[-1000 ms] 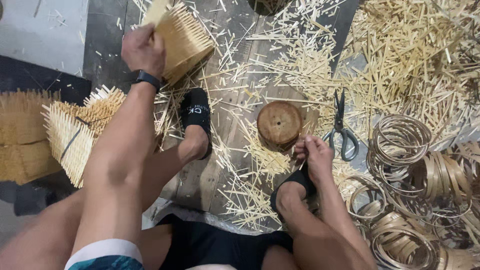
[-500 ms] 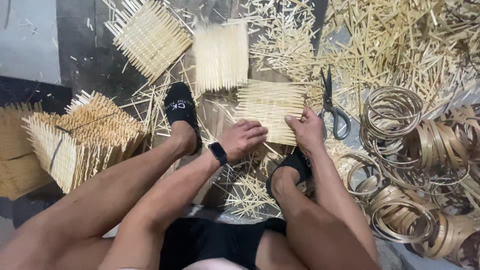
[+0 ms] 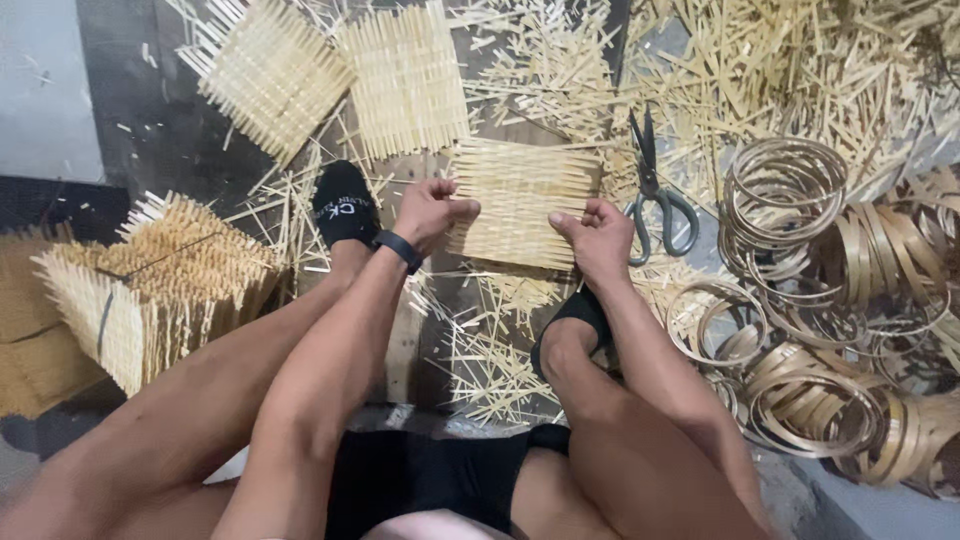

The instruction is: The person sits on the floor and repeatedly trims the edges of woven bamboo mats using shears. They place a circular bamboo ring on each mat, cut along the edge, and then remove the ring. The trimmed mats are stacked nearby.

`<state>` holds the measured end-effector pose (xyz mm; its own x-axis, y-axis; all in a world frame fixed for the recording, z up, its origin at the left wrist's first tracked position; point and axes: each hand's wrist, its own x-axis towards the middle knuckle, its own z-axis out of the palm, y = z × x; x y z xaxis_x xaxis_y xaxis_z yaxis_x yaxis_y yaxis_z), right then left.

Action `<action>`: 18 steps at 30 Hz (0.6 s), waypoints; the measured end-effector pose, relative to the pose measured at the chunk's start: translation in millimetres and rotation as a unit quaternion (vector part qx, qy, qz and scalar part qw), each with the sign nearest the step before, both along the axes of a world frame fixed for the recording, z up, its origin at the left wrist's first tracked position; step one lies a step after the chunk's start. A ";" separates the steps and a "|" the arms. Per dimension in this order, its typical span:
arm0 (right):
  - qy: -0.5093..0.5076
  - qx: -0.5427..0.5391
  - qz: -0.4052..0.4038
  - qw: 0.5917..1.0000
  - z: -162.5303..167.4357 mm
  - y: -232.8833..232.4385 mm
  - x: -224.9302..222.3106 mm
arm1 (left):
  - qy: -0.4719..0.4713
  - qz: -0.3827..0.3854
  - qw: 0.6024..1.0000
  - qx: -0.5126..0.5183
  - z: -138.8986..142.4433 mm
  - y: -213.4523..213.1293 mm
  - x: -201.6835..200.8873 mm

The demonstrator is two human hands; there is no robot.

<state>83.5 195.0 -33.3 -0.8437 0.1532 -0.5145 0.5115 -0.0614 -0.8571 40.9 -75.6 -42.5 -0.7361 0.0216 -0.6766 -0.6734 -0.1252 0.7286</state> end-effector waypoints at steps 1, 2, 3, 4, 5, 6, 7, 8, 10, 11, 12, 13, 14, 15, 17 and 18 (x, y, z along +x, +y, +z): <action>0.004 0.005 0.000 1.000 2.3 0.5 0.0 | -0.002 0.006 1.000 0.002 -2.1 -0.5 1.8; 0.008 0.009 0.000 1.000 3.8 0.2 1.0 | -0.004 0.011 1.000 0.003 -2.6 -1.6 2.9; 0.012 0.013 -0.001 1.000 4.3 -0.7 2.2 | -0.006 0.017 1.000 0.003 -3.3 -2.8 4.4; 0.016 0.010 -0.002 1.000 4.0 -1.5 3.2 | -0.002 0.008 1.000 -0.014 -3.9 -3.5 5.9; 0.021 0.009 -0.005 1.000 3.0 -2.2 3.9 | 0.002 -0.001 1.000 -0.030 -4.7 -3.7 6.6; 0.026 0.007 -0.009 1.000 1.2 -2.7 4.7 | 0.006 -0.012 0.999 -0.046 -4.5 -3.7 6.8; 0.024 0.005 -0.015 1.000 -1.5 -4.6 6.6 | 0.006 -0.021 0.997 -0.069 -3.8 -4.7 7.8; 0.021 0.005 -0.022 1.000 -4.9 -6.7 8.8 | 0.006 -0.032 0.996 -0.089 -2.9 -5.3 9.4; 0.030 0.017 -0.029 0.999 -11.7 -6.7 14.9 | 0.002 -0.051 0.991 -0.122 -0.7 -4.5 13.6; 0.043 0.028 -0.027 0.998 -14.8 -5.9 17.3 | -0.002 -0.059 0.989 -0.136 2.2 -5.4 15.5; 0.058 0.039 -0.023 0.997 -17.1 2.0 17.1 | -0.004 -0.065 0.986 -0.152 5.0 -4.5 16.2; 0.094 0.091 -0.037 0.991 -17.9 18.3 15.0 | -0.004 -0.064 0.987 -0.147 8.4 -2.3 17.0; 0.128 0.141 -0.049 0.981 -17.9 37.8 12.3 | -0.006 -0.060 0.988 -0.144 12.6 -1.6 19.0; 0.161 0.190 -0.059 0.967 -16.8 57.1 9.7 | -0.008 -0.056 0.988 -0.142 17.3 -2.3 20.3; 0.074 0.297 -0.076 0.949 -5.6 119.5 1.8 | 0.030 -0.030 0.992 -0.119 28.0 -6.8 20.0; 0.183 0.578 0.067 0.793 6.4 162.5 -8.4 | 0.051 -0.017 0.993 -0.109 33.5 -8.8 18.4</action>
